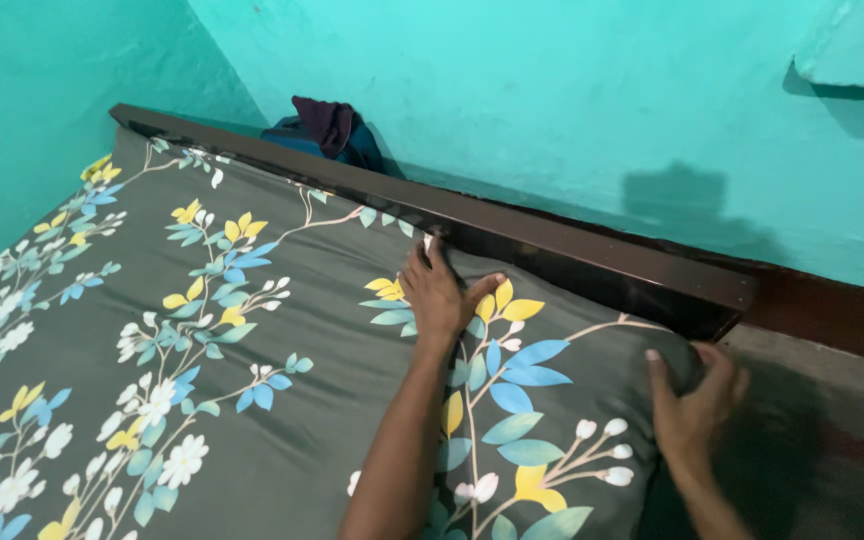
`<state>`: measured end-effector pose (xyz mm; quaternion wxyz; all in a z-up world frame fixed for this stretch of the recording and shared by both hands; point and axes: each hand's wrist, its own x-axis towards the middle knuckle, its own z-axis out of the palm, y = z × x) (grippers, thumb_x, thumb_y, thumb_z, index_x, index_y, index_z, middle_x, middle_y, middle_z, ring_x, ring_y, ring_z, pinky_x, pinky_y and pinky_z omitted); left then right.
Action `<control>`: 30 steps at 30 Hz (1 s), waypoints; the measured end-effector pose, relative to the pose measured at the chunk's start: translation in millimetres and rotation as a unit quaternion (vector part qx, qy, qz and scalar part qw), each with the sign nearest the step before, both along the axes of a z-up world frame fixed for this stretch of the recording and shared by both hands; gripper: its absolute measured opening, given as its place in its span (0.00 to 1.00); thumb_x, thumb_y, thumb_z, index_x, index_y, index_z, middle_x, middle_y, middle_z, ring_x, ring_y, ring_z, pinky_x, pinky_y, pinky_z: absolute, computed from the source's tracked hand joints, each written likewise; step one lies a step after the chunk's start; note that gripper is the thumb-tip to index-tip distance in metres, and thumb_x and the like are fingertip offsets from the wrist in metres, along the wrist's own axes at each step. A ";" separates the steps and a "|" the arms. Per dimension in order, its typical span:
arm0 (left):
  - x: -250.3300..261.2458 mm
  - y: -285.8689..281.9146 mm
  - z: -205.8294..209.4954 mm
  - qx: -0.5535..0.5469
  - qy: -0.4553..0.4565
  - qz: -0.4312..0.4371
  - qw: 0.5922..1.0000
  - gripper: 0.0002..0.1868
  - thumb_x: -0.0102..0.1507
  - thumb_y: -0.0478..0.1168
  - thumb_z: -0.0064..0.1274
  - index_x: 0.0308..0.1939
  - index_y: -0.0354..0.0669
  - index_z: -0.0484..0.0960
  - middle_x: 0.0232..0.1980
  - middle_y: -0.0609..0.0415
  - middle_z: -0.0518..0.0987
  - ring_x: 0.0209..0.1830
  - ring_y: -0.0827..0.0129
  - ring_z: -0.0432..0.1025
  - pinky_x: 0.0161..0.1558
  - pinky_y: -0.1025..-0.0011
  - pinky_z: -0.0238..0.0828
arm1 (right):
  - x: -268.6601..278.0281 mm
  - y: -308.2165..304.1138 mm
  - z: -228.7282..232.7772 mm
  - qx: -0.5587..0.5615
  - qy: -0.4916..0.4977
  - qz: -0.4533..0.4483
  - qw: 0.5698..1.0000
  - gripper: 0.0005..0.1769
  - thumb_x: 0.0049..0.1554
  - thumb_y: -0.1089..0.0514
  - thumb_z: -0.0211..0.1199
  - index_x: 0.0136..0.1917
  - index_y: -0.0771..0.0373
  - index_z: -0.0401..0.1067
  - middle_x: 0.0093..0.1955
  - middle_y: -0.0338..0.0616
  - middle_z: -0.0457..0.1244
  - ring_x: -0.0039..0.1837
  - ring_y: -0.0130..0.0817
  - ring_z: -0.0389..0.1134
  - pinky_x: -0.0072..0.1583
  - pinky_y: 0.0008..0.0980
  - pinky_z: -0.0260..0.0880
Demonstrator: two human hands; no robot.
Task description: The person spreads a floral-patterned bedsheet over a mattress, smooths the surface, and tucks the edges under the mattress around the perimeter. The person works systematically along each side to secure the sheet.
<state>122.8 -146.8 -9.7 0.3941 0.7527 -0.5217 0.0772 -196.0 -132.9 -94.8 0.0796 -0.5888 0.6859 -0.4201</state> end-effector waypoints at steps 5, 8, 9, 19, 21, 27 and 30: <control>-18.1 2.1 -15.5 0.089 -0.008 0.065 0.994 0.67 0.56 0.78 0.50 0.77 0.24 0.50 0.80 0.30 0.51 0.81 0.40 0.46 0.73 0.36 0.36 | 2.7 3.2 -6.6 0.193 -0.141 -0.010 0.971 0.30 0.62 0.38 0.66 0.58 0.68 0.68 0.47 0.54 0.61 0.50 0.46 0.65 0.53 0.50 0.66; -43.4 13.1 -20.7 0.124 -0.032 0.071 0.989 0.61 0.65 0.77 0.39 0.78 0.22 0.46 0.82 0.27 0.47 0.82 0.37 0.43 0.74 0.33 0.33 | 1.4 2.6 19.9 0.246 -0.228 -0.007 0.942 0.22 0.64 0.41 0.61 0.50 0.64 0.71 0.41 0.48 0.61 0.43 0.38 0.62 0.50 0.42 0.65; -55.2 19.4 -19.8 0.137 -0.046 0.064 0.987 0.61 0.66 0.77 0.37 0.78 0.22 0.45 0.81 0.26 0.46 0.82 0.36 0.42 0.72 0.32 0.33 | 0.6 2.8 27.9 0.253 -0.269 -0.009 0.929 0.20 0.65 0.42 0.60 0.48 0.63 0.71 0.40 0.47 0.61 0.41 0.36 0.60 0.47 0.40 0.64; -92.2 32.0 31.0 0.331 -0.009 0.003 0.943 0.71 0.55 0.83 0.41 0.79 0.28 0.37 0.84 0.37 0.37 0.84 0.41 0.31 0.65 0.17 0.29 | -4.5 6.5 5.3 0.081 -0.191 0.017 0.978 0.14 0.67 0.48 0.60 0.52 0.62 0.69 0.45 0.46 0.59 0.44 0.34 0.58 0.48 0.39 0.61; -91.2 31.8 31.9 0.344 -0.005 -0.002 0.939 0.72 0.53 0.83 0.43 0.80 0.33 0.36 0.85 0.40 0.35 0.84 0.43 0.30 0.65 0.17 0.29 | -4.7 11.7 7.2 -0.088 -0.025 0.031 0.995 0.17 0.67 0.50 0.63 0.57 0.66 0.67 0.53 0.52 0.59 0.51 0.38 0.60 0.54 0.40 0.63; -43.2 37.2 14.3 0.371 0.027 -0.096 0.923 0.56 0.58 0.69 0.48 0.82 0.54 0.40 0.86 0.51 0.37 0.84 0.47 0.35 0.68 0.22 0.36 | 60.4 28.8 81.4 -0.101 0.111 0.478 0.865 0.30 0.61 0.40 0.56 0.72 0.53 0.64 0.73 0.43 0.59 0.77 0.41 0.56 0.76 0.49 0.51; 2.6 50.5 -16.4 0.280 0.081 -0.177 0.940 0.47 0.61 0.60 0.48 0.81 0.56 0.49 0.84 0.50 0.50 0.83 0.50 0.46 0.72 0.31 0.41 | 79.4 -1.4 100.1 -0.022 0.283 0.546 0.788 0.39 0.62 0.30 0.41 0.80 0.49 0.51 0.82 0.38 0.47 0.83 0.37 0.42 0.79 0.55 0.32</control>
